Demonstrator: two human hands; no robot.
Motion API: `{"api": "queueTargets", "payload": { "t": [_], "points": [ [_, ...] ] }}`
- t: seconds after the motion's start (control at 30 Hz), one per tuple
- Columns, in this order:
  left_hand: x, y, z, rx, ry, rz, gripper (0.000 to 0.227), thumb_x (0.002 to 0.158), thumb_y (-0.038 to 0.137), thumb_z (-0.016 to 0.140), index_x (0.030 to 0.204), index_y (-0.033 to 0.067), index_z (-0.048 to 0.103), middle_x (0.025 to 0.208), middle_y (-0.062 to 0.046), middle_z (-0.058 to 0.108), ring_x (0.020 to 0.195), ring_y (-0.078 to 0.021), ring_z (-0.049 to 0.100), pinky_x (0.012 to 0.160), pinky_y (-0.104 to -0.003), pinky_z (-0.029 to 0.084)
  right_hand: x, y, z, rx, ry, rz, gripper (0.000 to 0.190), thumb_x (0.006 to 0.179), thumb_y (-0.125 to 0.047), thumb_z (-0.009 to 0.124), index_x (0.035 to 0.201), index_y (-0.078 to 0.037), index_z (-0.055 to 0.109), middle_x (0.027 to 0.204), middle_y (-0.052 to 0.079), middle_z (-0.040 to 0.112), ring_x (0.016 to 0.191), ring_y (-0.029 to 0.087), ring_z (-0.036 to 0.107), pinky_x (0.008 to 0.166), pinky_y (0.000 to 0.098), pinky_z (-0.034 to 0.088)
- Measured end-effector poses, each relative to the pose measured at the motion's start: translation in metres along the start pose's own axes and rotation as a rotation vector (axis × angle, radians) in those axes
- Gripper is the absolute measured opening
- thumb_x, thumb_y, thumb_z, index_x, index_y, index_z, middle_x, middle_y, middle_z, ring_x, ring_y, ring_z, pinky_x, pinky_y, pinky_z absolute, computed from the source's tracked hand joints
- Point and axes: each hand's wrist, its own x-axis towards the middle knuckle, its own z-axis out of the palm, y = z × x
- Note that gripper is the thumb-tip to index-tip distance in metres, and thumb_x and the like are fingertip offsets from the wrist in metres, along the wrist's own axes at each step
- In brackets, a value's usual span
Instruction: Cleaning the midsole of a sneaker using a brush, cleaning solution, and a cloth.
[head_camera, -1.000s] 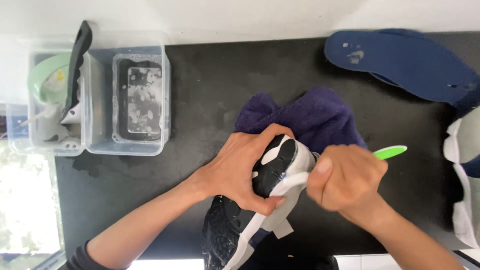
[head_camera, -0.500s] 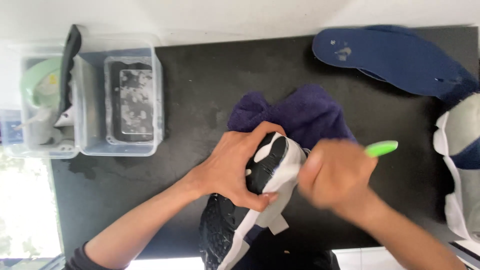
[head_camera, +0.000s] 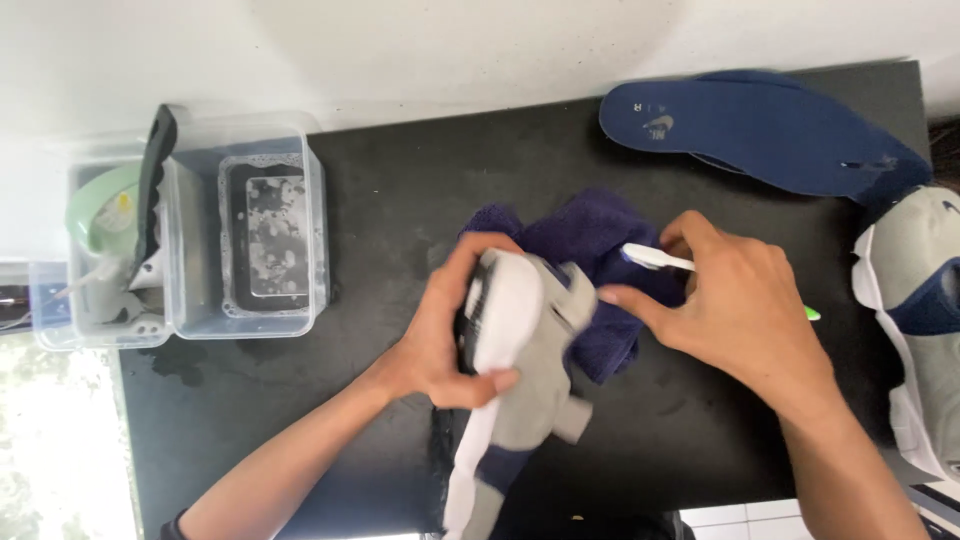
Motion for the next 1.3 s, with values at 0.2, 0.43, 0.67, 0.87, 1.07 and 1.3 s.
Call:
{"api": "queueTargets", "payload": {
  "t": [0.2,0.43,0.67,0.87,1.07,1.3],
  "points": [
    [0.002,0.007,0.004,0.057,0.069,-0.081,0.077,0.064,0.036,0.073,0.127,0.0047,0.044,0.108,-0.002,0.058,0.09,-0.0159,0.059,0.083,-0.032,0.048,-0.009,0.009,0.005,0.564,0.404,-0.168,0.028,0.084,-0.001,0.082,0.107,-0.002,0.067,0.093,0.008,0.069,0.063,0.011,0.06,0.058,0.0243,0.046],
    [-0.002,0.003,0.008,0.173,0.062,-0.179,0.088,0.053,0.039,0.08,0.128,0.0126,0.042,0.096,0.004,0.065,0.076,-0.0158,0.07,0.069,-0.032,0.053,-0.044,-0.061,0.014,0.843,0.098,-0.827,0.03,0.092,-0.016,0.073,0.119,-0.004,0.07,0.116,0.004,0.078,0.079,0.016,0.072,0.063,0.0226,0.063],
    [-0.004,0.01,0.007,0.204,0.064,-0.16,0.09,0.057,0.05,0.082,0.129,0.0123,0.043,0.089,0.007,0.066,0.072,-0.0137,0.07,0.069,-0.03,0.054,-0.031,-0.046,0.025,0.626,0.219,-0.91,0.03,0.093,-0.021,0.072,0.121,-0.01,0.072,0.117,-0.006,0.077,0.092,0.019,0.06,0.071,0.0232,0.056],
    [-0.005,0.011,0.005,0.289,-0.06,-0.182,0.096,0.051,0.041,0.082,0.13,0.0086,0.039,0.09,0.005,0.062,0.066,-0.0186,0.066,0.058,-0.033,0.05,-0.032,-0.06,0.028,0.642,0.348,-0.863,0.025,0.088,-0.01,0.08,0.112,-0.007,0.072,0.115,0.009,0.077,0.092,0.022,0.063,0.079,0.0232,0.053],
    [-0.004,0.01,0.003,0.279,-0.084,-0.136,0.088,0.055,0.04,0.074,0.129,0.0059,0.041,0.081,0.006,0.063,0.06,-0.0178,0.064,0.057,-0.033,0.05,-0.027,-0.063,0.029,0.87,0.406,-0.719,0.018,0.079,-0.001,0.085,0.095,-0.005,0.076,0.092,0.004,0.079,0.075,0.015,0.062,0.067,0.021,0.052],
    [-0.003,0.02,0.013,0.264,-0.268,-0.088,0.087,0.059,0.049,0.073,0.129,0.0057,0.044,0.075,0.003,0.062,0.061,-0.0201,0.064,0.061,-0.034,0.047,-0.009,-0.046,0.034,0.685,0.548,-0.498,0.017,0.088,0.015,0.074,0.087,-0.001,0.077,0.085,0.012,0.075,0.073,0.02,0.071,0.072,0.0299,0.053]
  ]
}}
